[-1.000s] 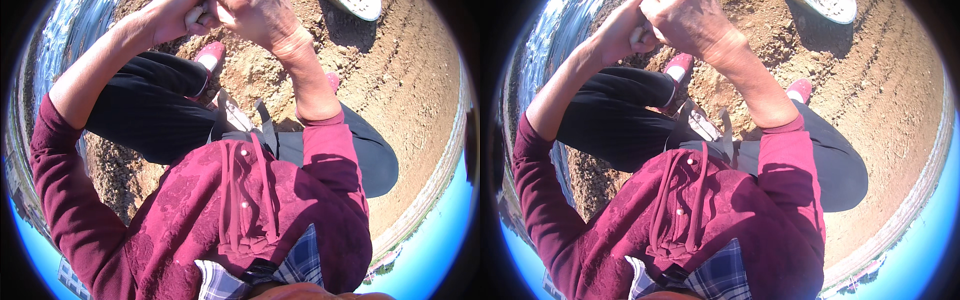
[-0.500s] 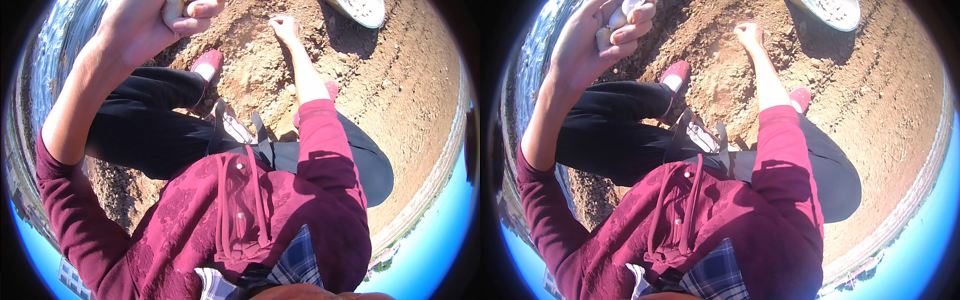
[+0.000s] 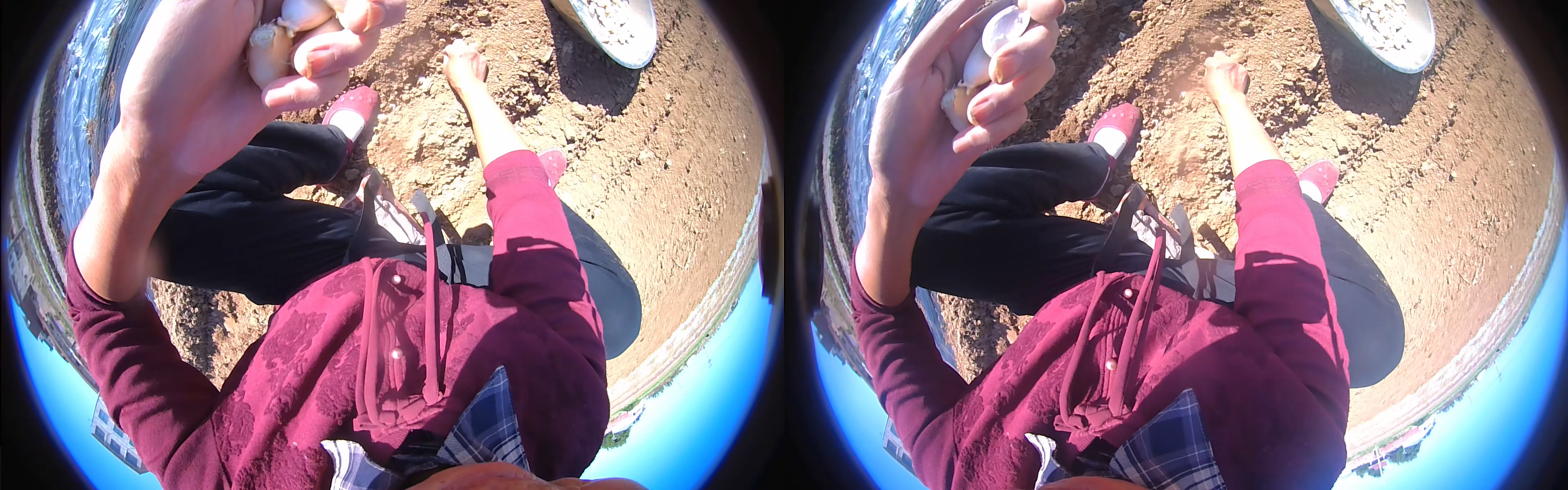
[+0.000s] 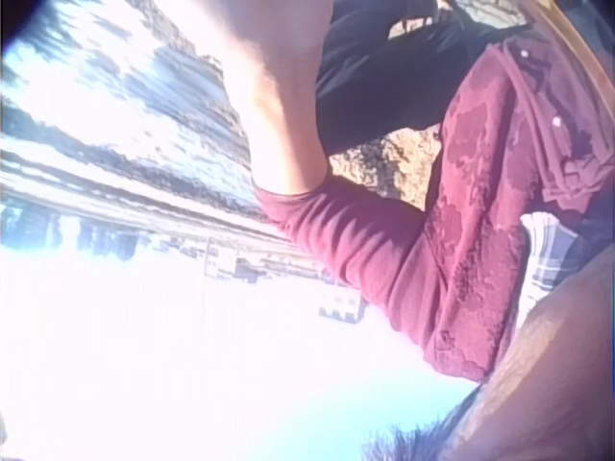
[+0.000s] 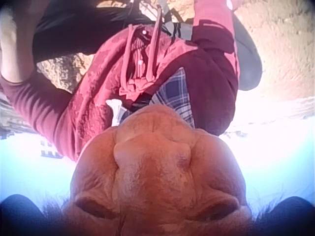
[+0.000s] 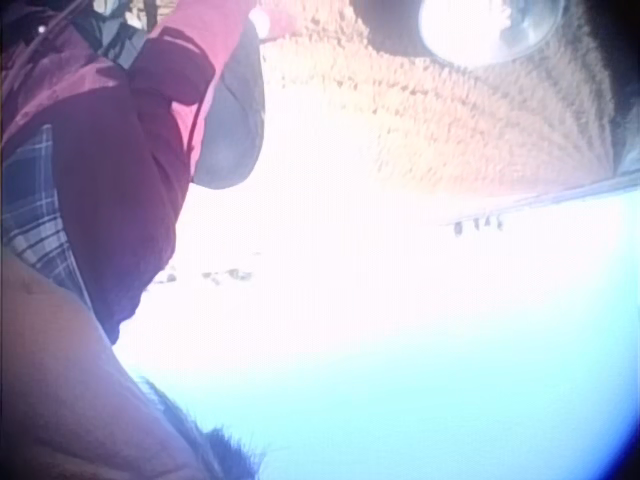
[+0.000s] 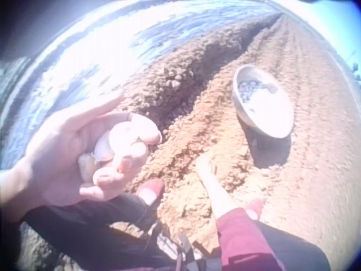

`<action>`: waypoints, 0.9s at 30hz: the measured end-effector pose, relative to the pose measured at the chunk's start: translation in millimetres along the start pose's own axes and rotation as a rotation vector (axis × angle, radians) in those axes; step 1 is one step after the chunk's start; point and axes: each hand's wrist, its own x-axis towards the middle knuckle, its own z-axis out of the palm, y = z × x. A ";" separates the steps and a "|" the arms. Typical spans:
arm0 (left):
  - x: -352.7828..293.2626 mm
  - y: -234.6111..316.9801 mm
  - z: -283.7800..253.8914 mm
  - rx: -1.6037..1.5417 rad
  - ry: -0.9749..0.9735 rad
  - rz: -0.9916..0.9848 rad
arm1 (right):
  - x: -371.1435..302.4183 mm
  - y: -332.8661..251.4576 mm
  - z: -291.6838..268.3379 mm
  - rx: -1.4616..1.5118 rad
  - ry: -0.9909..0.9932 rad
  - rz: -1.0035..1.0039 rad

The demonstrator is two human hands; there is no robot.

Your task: The person squats in a prepared furrow and plants white seeds one by one from a metal bowl into the soil. They place each seed into the ground and occasionally cover it with soil using their hands.

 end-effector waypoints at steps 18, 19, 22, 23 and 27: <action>20.9 -28.5 -23.3 0.450 0.050 0.255 | -18.2 -87.8 -234.8 1.500 0.103 -0.155; 22.6 -26.0 -23.1 0.468 0.008 0.236 | -27.5 -95.1 -254.1 1.532 0.144 -0.199; 17.8 -24.7 -20.0 0.532 0.075 0.209 | -54.5 -122.9 -284.5 1.509 0.295 -0.308; 19.2 -32.2 -18.6 0.545 0.133 0.267 | -62.2 -131.9 -292.2 1.541 0.280 -0.396; 20.5 -37.8 -14.4 0.508 0.193 0.237 | -63.8 -137.2 -286.0 0.882 0.525 -0.430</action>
